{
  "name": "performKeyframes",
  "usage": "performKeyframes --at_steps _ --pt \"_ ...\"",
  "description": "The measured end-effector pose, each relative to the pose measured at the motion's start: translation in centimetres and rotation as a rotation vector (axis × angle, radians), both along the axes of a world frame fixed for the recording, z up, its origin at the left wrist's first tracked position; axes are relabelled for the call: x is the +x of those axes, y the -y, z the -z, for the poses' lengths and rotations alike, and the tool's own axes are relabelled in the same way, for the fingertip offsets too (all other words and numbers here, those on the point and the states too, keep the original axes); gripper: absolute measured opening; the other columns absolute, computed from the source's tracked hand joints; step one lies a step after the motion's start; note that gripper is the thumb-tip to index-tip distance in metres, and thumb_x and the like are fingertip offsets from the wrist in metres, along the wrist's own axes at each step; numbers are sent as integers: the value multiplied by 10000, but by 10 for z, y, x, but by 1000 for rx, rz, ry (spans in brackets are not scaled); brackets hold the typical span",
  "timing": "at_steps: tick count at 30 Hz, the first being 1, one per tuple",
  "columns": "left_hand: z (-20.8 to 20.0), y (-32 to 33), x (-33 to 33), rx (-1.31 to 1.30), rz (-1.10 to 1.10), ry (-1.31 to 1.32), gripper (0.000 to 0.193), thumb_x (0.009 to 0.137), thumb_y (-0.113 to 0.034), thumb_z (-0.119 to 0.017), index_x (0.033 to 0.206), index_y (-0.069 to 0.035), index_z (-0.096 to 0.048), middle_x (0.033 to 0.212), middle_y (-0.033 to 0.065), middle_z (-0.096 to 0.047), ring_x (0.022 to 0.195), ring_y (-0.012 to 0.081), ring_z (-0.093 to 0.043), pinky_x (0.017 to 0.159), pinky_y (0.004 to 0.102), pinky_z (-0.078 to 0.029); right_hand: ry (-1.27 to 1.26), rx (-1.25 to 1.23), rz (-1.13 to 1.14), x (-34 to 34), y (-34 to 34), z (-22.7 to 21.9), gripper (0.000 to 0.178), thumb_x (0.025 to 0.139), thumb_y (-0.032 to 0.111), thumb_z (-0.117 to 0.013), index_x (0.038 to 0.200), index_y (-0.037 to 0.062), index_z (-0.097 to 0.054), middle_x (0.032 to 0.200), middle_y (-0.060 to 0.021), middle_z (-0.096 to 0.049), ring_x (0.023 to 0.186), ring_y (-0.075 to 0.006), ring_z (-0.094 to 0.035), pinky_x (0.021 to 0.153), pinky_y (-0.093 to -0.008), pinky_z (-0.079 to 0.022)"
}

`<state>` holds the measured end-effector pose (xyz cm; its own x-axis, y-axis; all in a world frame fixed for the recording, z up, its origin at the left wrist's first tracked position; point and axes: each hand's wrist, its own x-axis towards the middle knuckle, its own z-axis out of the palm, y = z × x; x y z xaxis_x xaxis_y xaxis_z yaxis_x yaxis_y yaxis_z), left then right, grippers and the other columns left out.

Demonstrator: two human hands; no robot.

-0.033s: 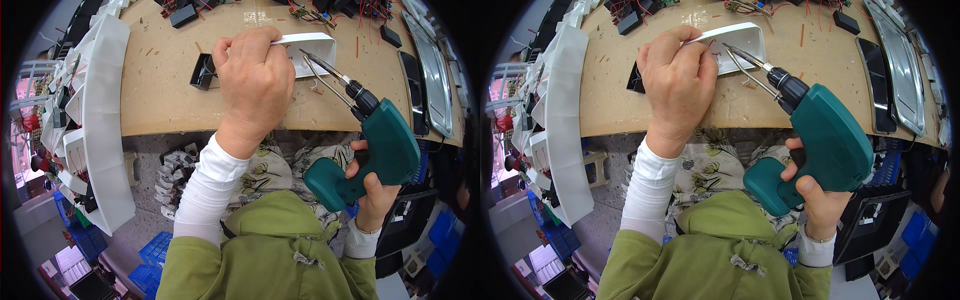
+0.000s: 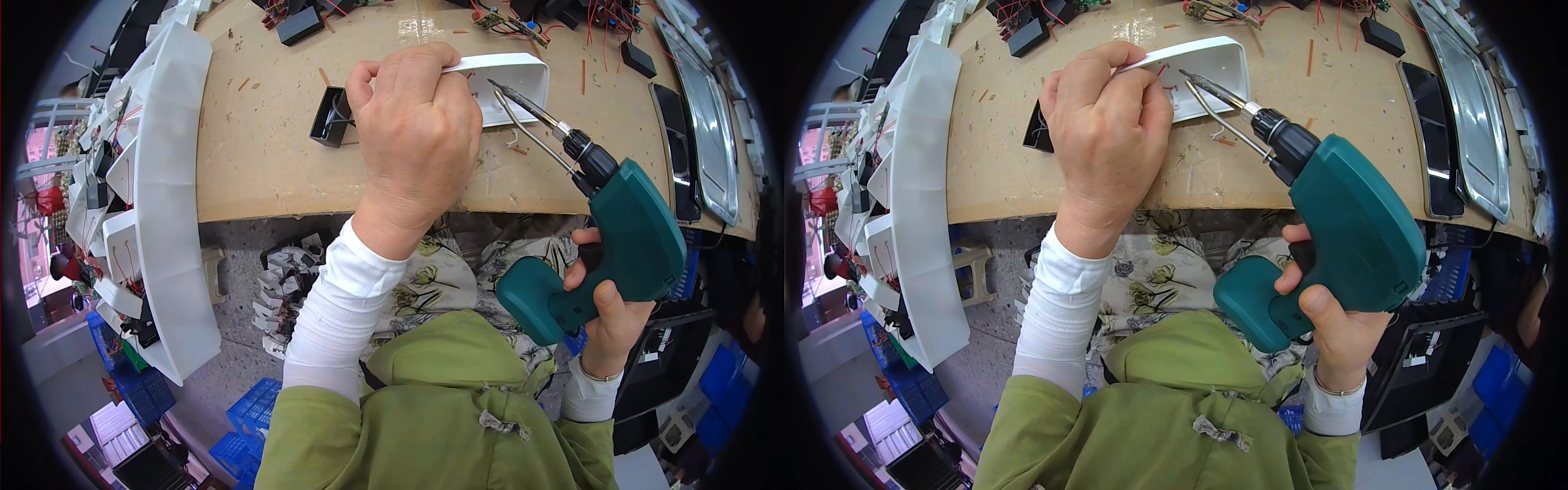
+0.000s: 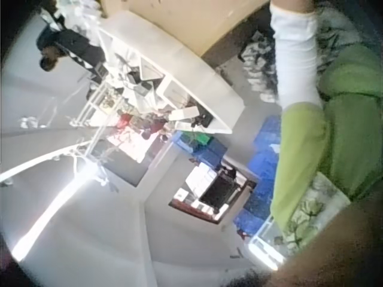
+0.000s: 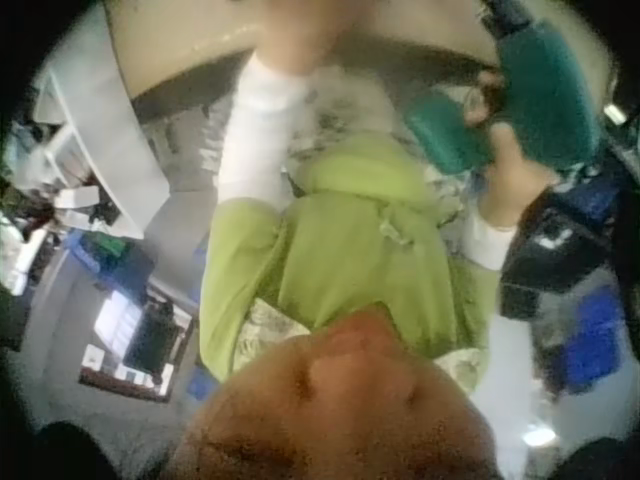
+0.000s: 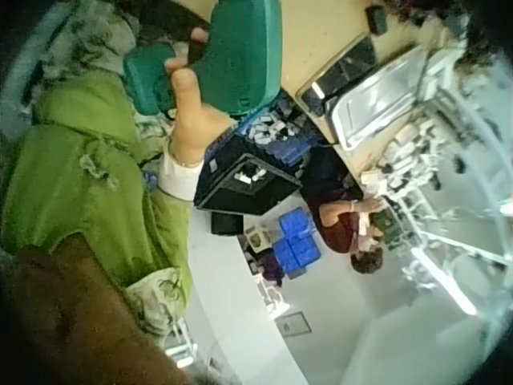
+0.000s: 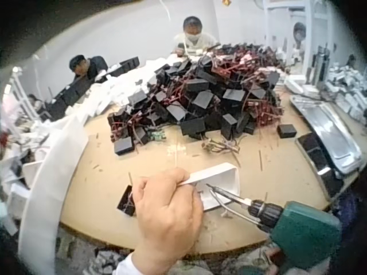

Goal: Soldering electronic components and wires into white plastic housings at a factory workbench.

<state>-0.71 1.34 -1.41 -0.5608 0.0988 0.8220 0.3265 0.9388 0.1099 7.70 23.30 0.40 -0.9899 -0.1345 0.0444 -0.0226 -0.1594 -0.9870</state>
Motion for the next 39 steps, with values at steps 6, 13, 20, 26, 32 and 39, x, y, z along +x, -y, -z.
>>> performKeyframes --at_steps 6,13,20,26,32,39 --pt "-2 1 1 -28 -47 1 59 618 -41 -610 675 -53 -615 840 17 -585 770 167 -528 717 298 -344 -1 36 -12 -4 5 -2 633 768 293 -647 1211 -65 -371 1030 -230 -525 661 -156 -558 566 -241 -459" --pt "-2 1 1 -25 -49 -10 48 620 -41 -609 665 -57 -608 838 18 -585 763 169 -527 716 300 -343 -7 66 8 -6 10 -6 623 767 304 -641 1190 -75 -385 1000 -214 -536 654 -152 -553 563 -236 -452" --pt "-1 1 0 -4 -44 -11 48 619 -40 -614 662 -59 -604 831 16 -587 762 169 -527 719 303 -343 -12 92 4 -7 12 -6 620 763 305 -642 1186 -72 -391 987 -201 -542 648 -150 -550 565 -240 -452" --pt "-1 0 0 -8 -43 -18 46 620 -38 -616 661 -55 -604 829 15 -589 753 166 -526 718 299 -343 -10 86 3 -8 11 -6 616 761 294 -645 1185 -73 -390 978 -196 -543 653 -152 -550 561 -243 -452" --pt "-1 0 -1 -4 -42 -30 43 622 -39 -617 661 -53 -604 829 14 -590 750 163 -526 719 296 -343 24 88 -11 -7 7 -4 593 759 267 -653 1173 -71 -397 968 -186 -540 666 -160 -552 565 -247 -453" --pt "0 1 -1 -11 -45 -32 41 626 -42 -620 661 -56 -605 830 8 -590 748 163 -526 723 295 -342 -7 102 -13 -8 10 -7 590 755 260 -659 1169 -70 -397 942 -169 -535 672 -163 -550 583 -258 -453"
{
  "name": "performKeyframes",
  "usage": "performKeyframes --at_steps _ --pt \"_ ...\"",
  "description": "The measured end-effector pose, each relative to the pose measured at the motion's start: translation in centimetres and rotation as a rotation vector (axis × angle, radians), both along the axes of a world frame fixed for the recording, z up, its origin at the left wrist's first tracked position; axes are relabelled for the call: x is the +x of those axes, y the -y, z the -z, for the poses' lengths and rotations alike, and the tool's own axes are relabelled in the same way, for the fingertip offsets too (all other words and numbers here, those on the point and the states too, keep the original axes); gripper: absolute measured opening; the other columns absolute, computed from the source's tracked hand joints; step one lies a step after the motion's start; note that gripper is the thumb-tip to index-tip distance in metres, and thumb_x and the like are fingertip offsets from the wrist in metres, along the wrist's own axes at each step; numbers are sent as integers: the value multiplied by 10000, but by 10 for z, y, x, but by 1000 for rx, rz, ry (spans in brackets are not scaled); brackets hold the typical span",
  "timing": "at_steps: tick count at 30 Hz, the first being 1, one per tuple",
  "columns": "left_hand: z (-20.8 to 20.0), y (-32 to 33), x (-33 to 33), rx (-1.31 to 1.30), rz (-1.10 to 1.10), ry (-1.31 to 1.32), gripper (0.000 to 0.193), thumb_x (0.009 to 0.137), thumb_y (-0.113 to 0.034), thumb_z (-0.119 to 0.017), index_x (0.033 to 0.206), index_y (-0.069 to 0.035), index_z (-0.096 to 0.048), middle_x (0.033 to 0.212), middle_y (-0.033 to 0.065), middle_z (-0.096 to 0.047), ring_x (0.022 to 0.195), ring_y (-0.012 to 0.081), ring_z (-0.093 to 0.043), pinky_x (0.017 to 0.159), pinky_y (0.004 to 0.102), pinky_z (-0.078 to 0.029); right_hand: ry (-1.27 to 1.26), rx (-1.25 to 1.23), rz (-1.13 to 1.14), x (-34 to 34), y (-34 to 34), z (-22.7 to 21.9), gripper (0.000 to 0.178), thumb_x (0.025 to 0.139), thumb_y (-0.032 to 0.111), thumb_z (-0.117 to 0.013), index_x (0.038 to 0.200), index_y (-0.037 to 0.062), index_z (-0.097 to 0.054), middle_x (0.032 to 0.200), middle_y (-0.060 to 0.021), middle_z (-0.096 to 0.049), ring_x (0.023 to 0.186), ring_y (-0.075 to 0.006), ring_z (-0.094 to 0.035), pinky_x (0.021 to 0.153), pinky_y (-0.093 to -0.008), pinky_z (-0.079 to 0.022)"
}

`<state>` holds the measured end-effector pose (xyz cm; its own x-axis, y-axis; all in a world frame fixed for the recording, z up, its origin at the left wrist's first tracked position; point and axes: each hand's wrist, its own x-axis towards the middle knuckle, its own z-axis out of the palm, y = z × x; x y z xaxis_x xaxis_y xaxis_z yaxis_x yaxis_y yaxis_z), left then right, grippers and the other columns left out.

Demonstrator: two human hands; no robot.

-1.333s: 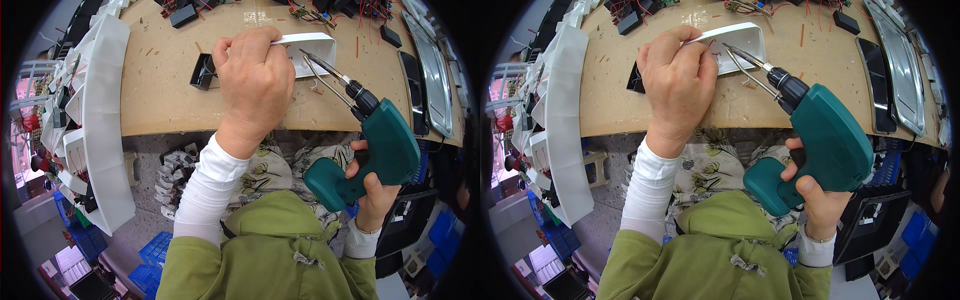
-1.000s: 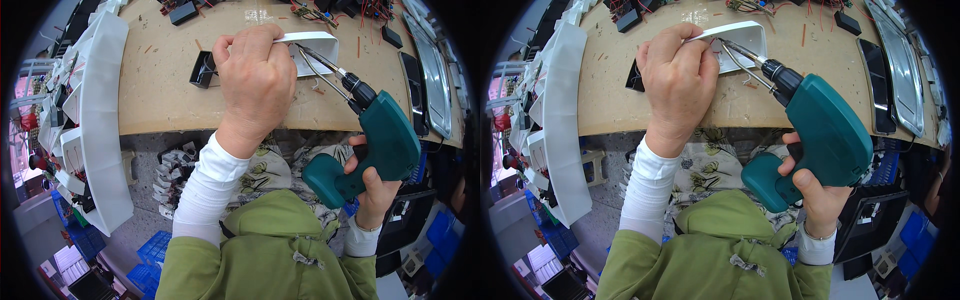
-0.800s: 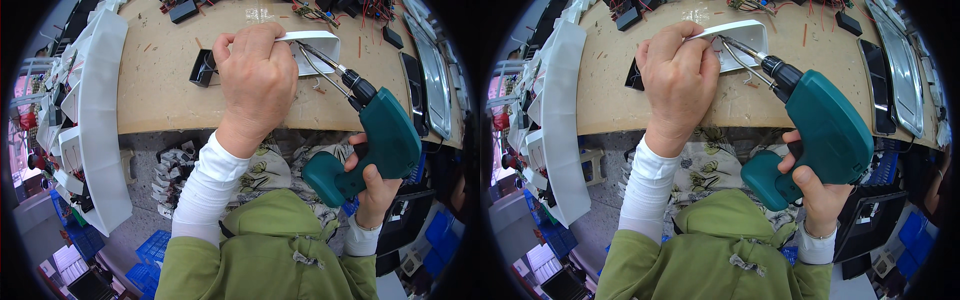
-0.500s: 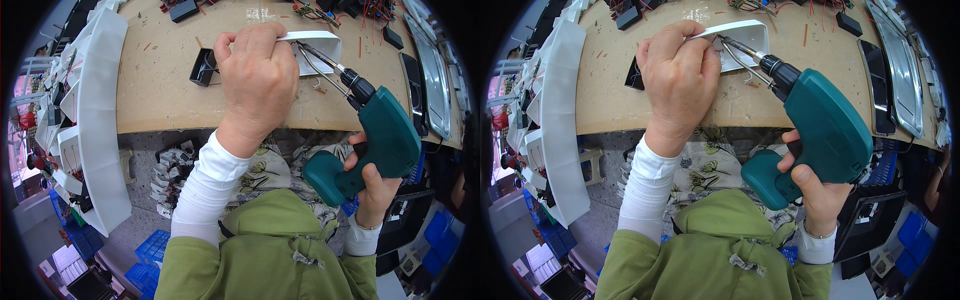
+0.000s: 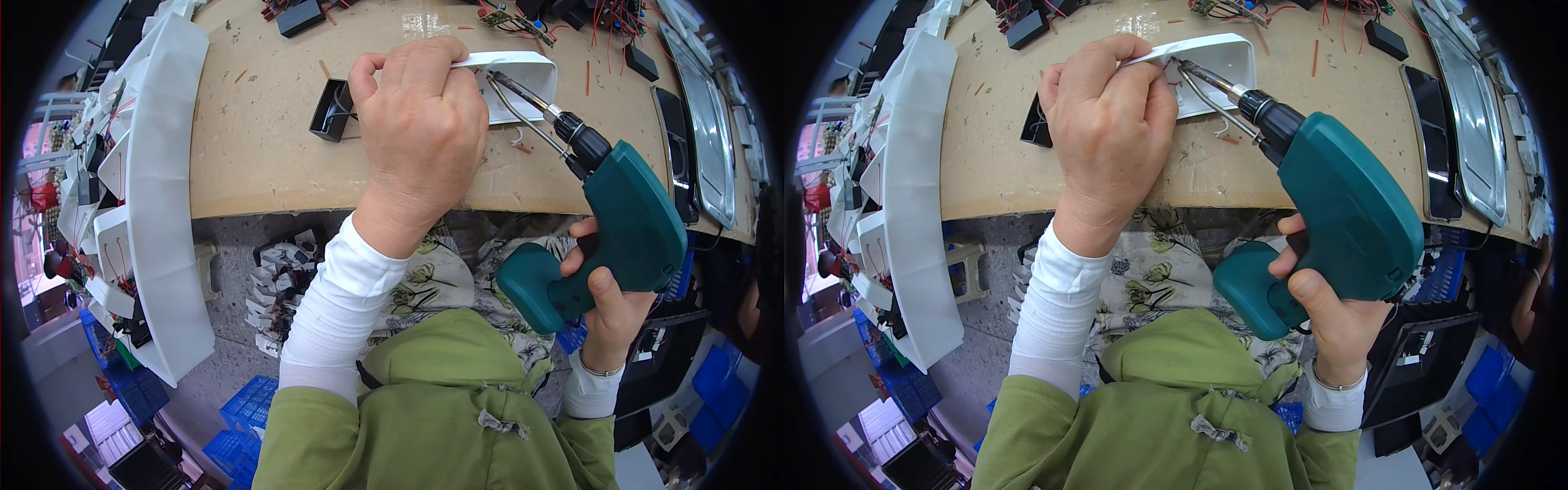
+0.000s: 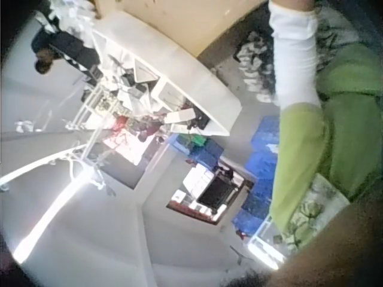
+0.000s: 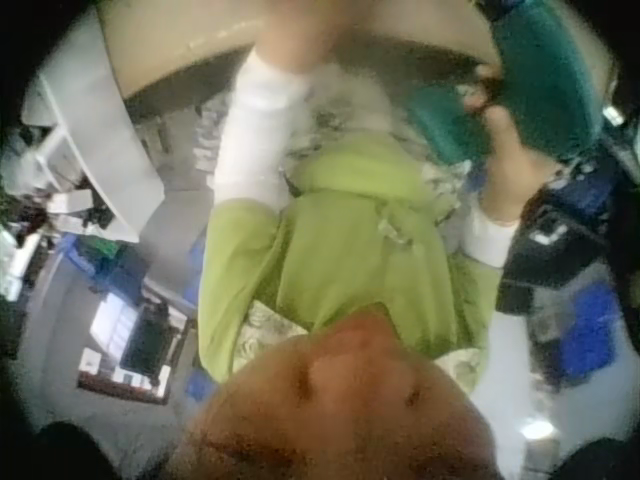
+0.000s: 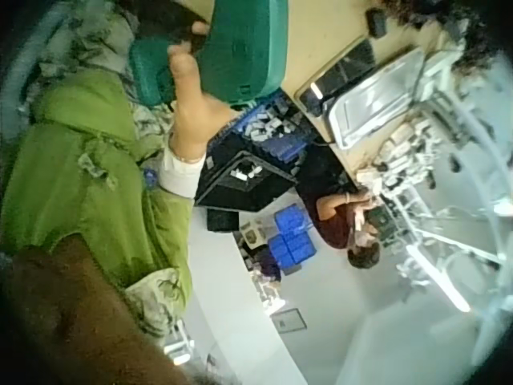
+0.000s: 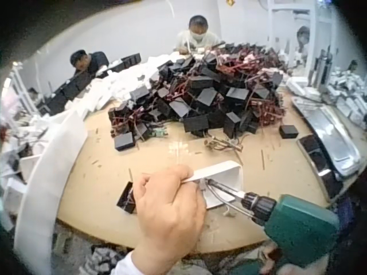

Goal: Soldering electronic components and wires into white plastic housings at a factory workbench.

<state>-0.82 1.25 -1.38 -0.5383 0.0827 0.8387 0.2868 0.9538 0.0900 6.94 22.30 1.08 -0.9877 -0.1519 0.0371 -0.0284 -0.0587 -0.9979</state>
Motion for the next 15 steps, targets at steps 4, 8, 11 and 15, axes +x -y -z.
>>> performKeyframes --at_steps 4,8,11,15 --pt "0 0 1 -2 -2 9 43 625 -44 -622 661 -59 -605 830 7 -590 750 163 -527 728 298 -340 12 8 -3 1 -3 2 598 754 265 -661 1176 -66 -396 959 -175 -539 678 -163 -553 587 -258 -452" --pt "-1 0 1 3 -3 2 43 624 -45 -623 660 -60 -606 831 8 -589 753 164 -528 732 299 -339 15 7 -2 2 -1 1 610 751 270 -665 1185 -65 -395 984 -187 -544 681 -163 -558 591 -252 -454" --pt "-2 -1 1 -2 -9 8 43 623 -44 -624 659 -60 -607 833 11 -589 754 167 -529 730 299 -340 23 -89 21 3 -2 -1 562 709 156 -698 1156 -66 -439 1003 -184 -562 706 -172 -574 633 -270 -470" --pt "-1 0 1 0 -5 7 41 623 -44 -624 658 -59 -607 833 15 -588 755 169 -529 725 301 -343 41 -106 20 5 -6 2 578 709 152 -697 1171 -67 -427 1025 -196 -556 713 -176 -577 639 -269 -474"
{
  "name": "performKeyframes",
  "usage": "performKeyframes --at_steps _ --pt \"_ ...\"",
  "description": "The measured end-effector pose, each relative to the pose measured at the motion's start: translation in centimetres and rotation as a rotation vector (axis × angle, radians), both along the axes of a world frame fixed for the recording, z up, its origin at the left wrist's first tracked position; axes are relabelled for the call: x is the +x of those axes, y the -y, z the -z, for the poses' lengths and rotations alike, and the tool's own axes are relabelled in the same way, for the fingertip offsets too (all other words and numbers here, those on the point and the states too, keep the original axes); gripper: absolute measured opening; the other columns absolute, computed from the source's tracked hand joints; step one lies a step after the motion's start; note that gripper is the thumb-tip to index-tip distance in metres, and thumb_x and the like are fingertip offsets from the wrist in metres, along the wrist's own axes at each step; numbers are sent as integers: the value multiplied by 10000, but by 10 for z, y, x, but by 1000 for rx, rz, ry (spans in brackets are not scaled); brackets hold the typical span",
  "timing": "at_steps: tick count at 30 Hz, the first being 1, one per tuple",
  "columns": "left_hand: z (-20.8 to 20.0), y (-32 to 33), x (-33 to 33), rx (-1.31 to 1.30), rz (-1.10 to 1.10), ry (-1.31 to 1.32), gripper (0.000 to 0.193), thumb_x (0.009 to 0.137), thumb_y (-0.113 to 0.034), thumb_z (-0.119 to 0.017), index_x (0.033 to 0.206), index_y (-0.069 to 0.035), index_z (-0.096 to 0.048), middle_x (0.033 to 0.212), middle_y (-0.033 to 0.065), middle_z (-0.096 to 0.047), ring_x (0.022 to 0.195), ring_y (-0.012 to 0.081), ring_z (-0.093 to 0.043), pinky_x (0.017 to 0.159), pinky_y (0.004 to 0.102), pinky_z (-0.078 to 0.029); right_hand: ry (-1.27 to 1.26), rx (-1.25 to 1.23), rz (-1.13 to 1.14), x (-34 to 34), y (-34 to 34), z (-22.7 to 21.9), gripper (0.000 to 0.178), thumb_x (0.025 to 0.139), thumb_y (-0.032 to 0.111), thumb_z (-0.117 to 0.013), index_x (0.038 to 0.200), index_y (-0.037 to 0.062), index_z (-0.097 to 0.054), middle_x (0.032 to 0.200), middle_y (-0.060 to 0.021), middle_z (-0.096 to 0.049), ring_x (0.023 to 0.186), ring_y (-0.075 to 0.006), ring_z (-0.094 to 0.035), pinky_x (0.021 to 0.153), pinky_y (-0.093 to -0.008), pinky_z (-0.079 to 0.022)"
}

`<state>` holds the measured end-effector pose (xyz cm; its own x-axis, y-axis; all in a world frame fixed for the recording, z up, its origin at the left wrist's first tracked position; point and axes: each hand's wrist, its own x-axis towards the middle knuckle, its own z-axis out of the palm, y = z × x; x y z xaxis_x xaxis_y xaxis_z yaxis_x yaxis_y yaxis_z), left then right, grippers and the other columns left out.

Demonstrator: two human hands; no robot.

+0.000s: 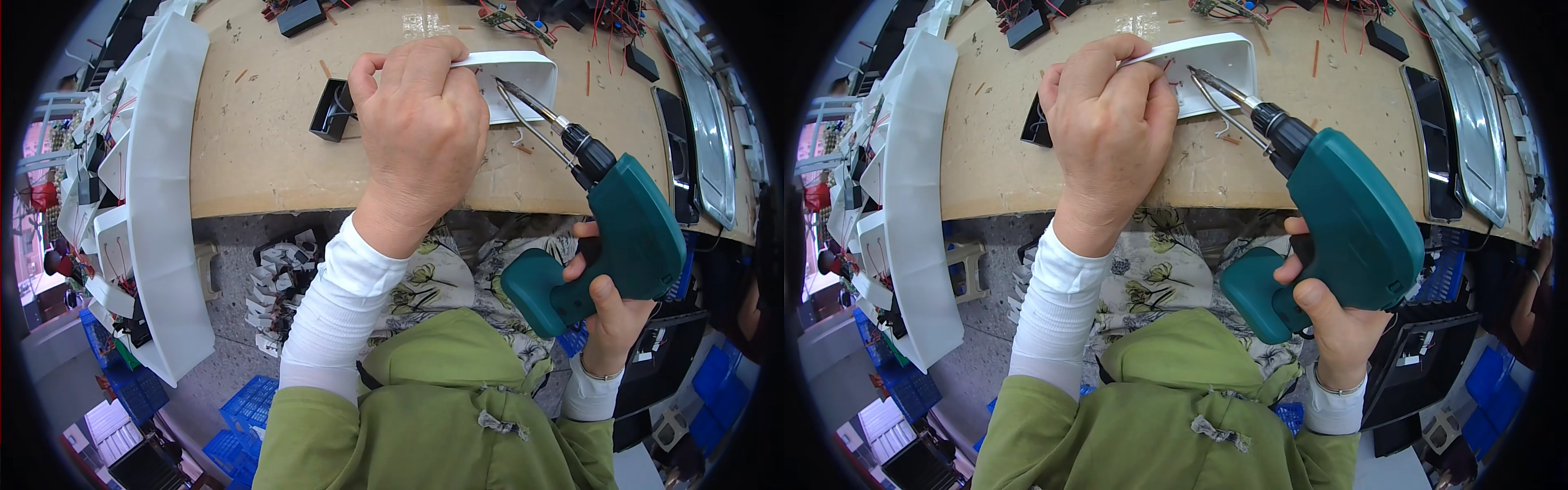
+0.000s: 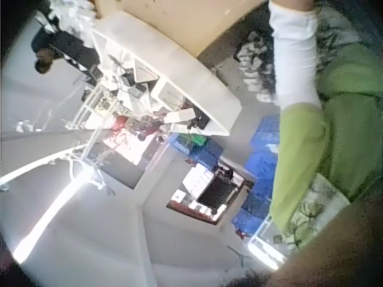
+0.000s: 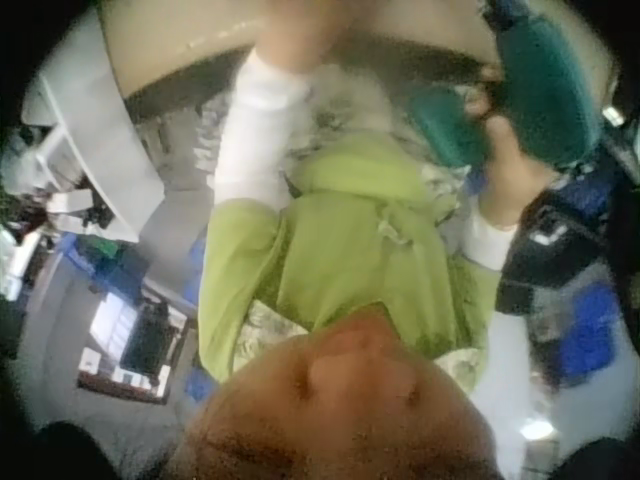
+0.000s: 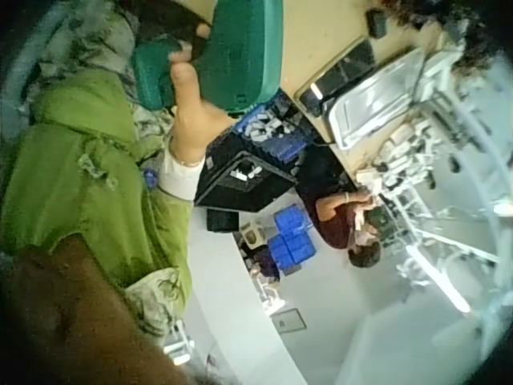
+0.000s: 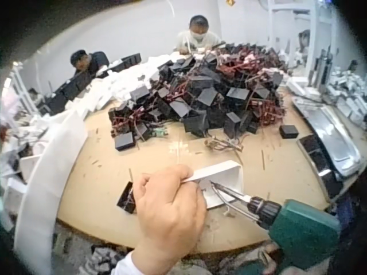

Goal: Soldering electronic components and wires into white plastic housings at a factory workbench.

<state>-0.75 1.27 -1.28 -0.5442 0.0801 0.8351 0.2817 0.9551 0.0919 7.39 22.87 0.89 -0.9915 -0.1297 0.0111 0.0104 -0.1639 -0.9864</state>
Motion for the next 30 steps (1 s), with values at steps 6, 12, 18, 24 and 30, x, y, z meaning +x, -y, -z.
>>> performKeyframes --at_steps 6,12,18,24,30 --pt "1 0 0 -5 0 -8 36 628 -42 -621 656 -58 -606 831 15 -587 753 168 -529 719 300 -344 11 -8 8 2 0 -1 591 708 148 -693 1186 -64 -416 1032 -203 -552 717 -174 -580 643 -266 -478" --pt "1 0 -1 0 -4 -2 31 631 -44 -623 651 -58 -604 828 14 -585 745 164 -526 710 299 -342 -21 102 32 1 5 -1 654 742 300 -674 1201 -65 -387 1014 -208 -544 669 -151 -560 561 -234 -456" --pt "1 0 0 5 -2 3 32 630 -45 -624 651 -59 -606 830 10 -585 742 161 -526 707 298 -341 -23 97 38 2 5 -1 659 741 309 -674 1201 -66 -387 1013 -210 -543 668 -149 -561 560 -230 -457" --pt "-1 0 3 4 -12 24 36 632 -49 -625 666 -54 -613 845 13 -587 751 162 -528 714 300 -342 -32 104 30 2 3 0 660 745 305 -670 1206 -67 -381 1015 -212 -543 668 -147 -560 557 -227 -455" --pt "-6 -1 10 14 13 60 75 646 -63 -631 718 -47 -621 884 41 -592 784 170 -541 734 307 -352 -55 108 31 2 0 0 656 754 305 -660 1205 -77 -375 1019 -223 -537 671 -151 -563 556 -231 -455"
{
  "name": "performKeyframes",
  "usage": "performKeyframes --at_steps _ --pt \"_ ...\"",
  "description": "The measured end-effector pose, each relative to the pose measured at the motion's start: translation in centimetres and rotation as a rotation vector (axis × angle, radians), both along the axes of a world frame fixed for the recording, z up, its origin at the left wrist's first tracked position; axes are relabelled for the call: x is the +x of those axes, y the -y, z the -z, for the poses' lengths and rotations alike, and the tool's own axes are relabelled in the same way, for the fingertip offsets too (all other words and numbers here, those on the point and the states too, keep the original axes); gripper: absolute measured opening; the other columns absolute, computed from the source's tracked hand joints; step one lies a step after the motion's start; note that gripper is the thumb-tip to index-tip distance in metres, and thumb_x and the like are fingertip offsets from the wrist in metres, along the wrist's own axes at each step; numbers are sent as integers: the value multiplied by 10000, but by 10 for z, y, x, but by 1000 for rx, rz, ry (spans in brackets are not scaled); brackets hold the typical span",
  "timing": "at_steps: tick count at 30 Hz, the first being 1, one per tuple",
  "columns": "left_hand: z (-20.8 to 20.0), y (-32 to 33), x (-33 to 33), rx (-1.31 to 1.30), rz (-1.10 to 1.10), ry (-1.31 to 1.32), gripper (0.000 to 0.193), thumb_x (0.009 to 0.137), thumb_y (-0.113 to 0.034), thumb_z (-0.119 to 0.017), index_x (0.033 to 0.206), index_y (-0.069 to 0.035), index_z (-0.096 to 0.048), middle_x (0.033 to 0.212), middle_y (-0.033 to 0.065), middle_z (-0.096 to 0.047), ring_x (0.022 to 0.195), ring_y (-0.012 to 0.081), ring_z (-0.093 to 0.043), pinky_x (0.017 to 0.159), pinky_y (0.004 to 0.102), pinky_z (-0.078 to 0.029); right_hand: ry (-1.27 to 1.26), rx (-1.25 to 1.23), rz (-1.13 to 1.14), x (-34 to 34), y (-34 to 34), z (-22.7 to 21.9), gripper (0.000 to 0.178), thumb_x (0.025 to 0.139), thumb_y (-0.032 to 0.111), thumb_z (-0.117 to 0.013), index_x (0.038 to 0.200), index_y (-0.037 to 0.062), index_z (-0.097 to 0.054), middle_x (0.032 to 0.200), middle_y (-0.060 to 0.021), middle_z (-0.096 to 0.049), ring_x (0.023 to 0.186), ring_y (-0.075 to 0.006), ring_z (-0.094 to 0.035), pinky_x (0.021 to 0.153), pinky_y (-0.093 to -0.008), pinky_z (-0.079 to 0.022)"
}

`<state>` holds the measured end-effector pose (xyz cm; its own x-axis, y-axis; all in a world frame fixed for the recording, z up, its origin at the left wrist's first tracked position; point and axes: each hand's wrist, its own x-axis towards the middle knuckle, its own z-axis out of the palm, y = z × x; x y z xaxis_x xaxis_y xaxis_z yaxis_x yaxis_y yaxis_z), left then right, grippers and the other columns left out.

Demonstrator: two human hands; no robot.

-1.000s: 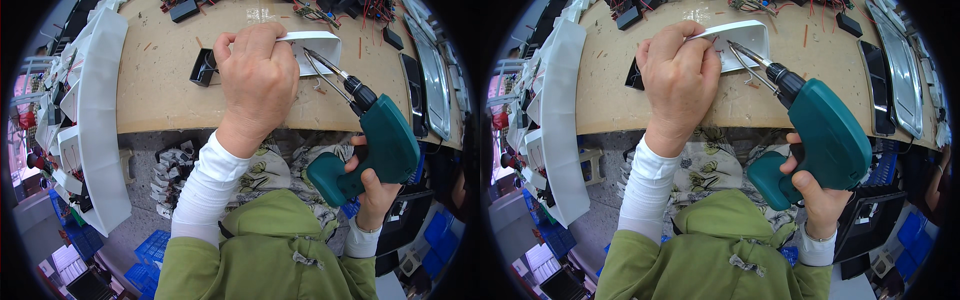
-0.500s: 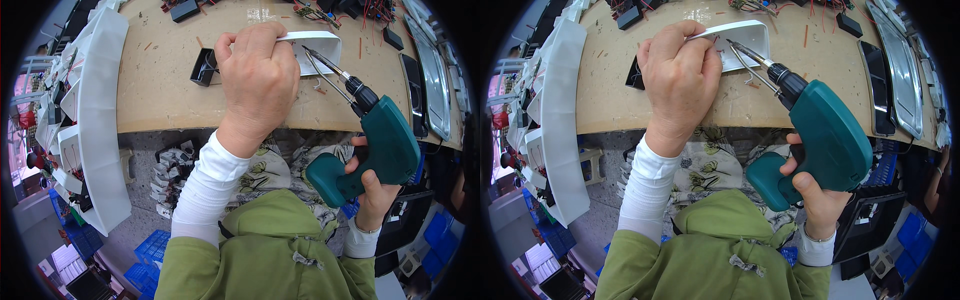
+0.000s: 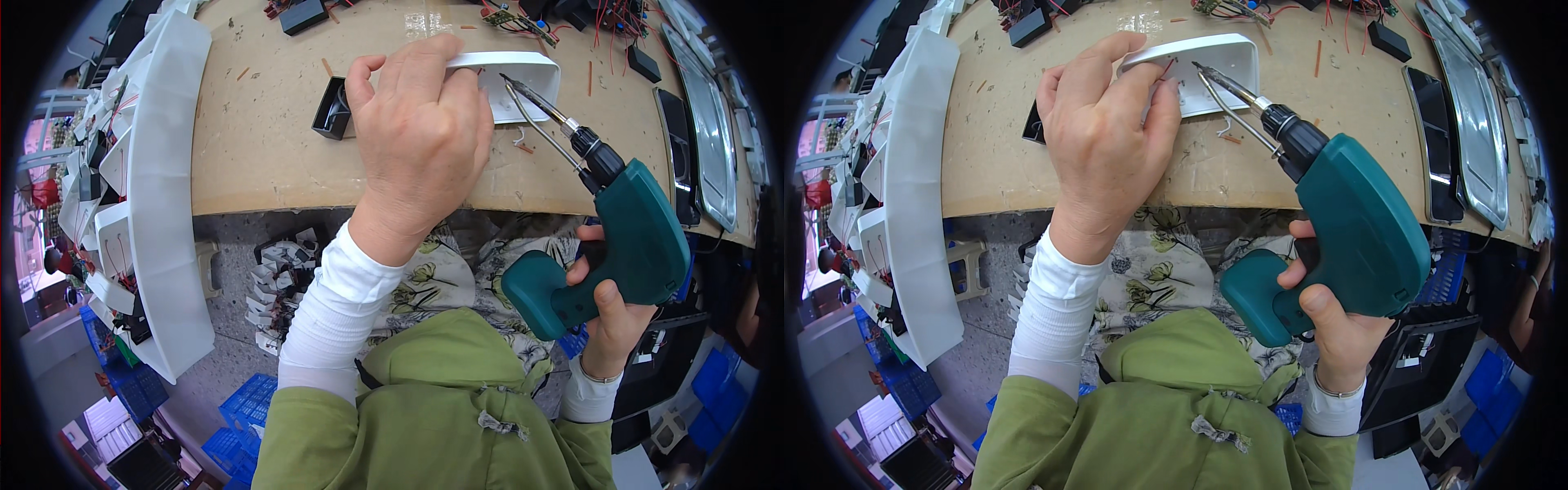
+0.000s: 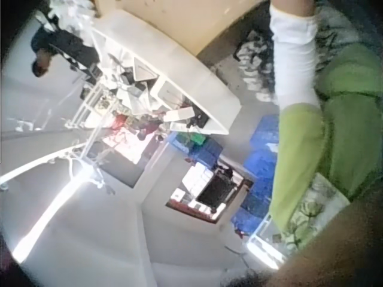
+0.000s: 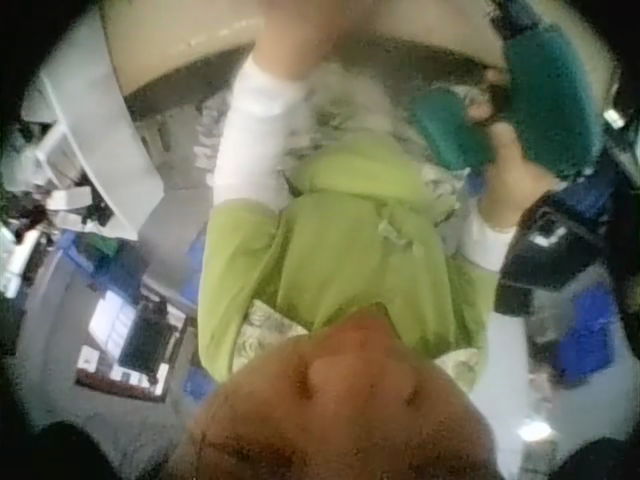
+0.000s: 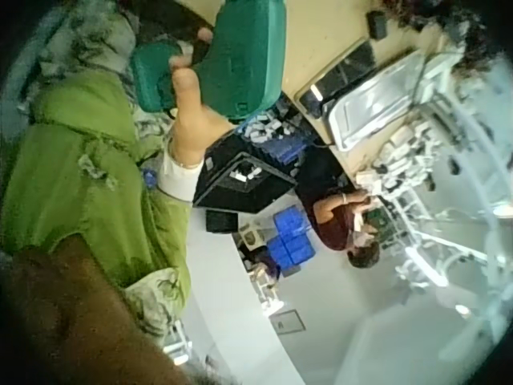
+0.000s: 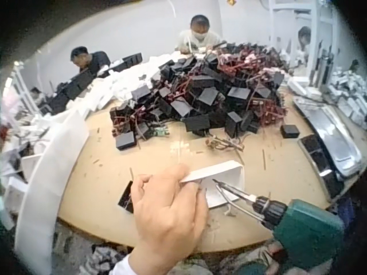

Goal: Soldering electronic components and wires into white plastic housings at a factory workbench.

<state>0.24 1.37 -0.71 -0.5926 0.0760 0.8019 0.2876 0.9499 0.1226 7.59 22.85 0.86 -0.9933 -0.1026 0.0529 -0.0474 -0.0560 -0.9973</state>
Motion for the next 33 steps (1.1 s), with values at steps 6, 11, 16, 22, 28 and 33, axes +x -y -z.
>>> performKeyframes --at_steps 6,11,16,22,28,33 --pt "-3 10 0 83 55 -68 167 708 -86 -615 863 -27 -601 894 97 -594 798 240 -560 709 342 -416 -14 -5 -8 2 -2 -1 661 756 302 -660 1209 -80 -367 1017 -226 -535 670 -159 -565 560 -233 -460" --pt "-17 10 4 132 -7 281 122 704 -92 -598 780 -15 -544 759 132 -562 663 299 -564 591 377 -442 -14 7 -11 3 -5 -1 678 751 309 -665 1217 -75 -356 1018 -225 -535 667 -151 -566 561 -236 -467" --pt "-24 12 -1 198 -44 489 205 783 -166 -552 864 17 -597 680 167 -581 607 282 -563 578 349 -438 -16 24 -17 4 -6 -3 682 753 317 -663 1219 -74 -354 1019 -222 -535 666 -147 -565 552 -227 -463" --pt "-29 17 -10 259 17 677 211 771 -163 -566 860 24 -606 627 136 -566 547 195 -530 535 310 -412 -20 33 -6 5 -7 -4 686 752 320 -661 1221 -73 -351 1023 -217 -534 663 -147 -561 552 -224 -456" --pt "-32 23 -17 263 79 728 218 750 -158 -585 854 33 -601 609 106 -558 546 151 -507 521 291 -397 -9 37 -15 4 -8 -7 689 746 319 -664 1226 -67 -353 1023 -214 -535 665 -151 -558 569 -231 -457" --pt "-57 15 -25 353 137 857 213 713 -140 -568 808 50 -588 678 177 -569 645 251 -543 589 335 -421 -21 74 -33 -1 -12 -10 686 739 313 -671 1221 -67 -363 1015 -215 -539 667 -154 -555 579 -234 -456"
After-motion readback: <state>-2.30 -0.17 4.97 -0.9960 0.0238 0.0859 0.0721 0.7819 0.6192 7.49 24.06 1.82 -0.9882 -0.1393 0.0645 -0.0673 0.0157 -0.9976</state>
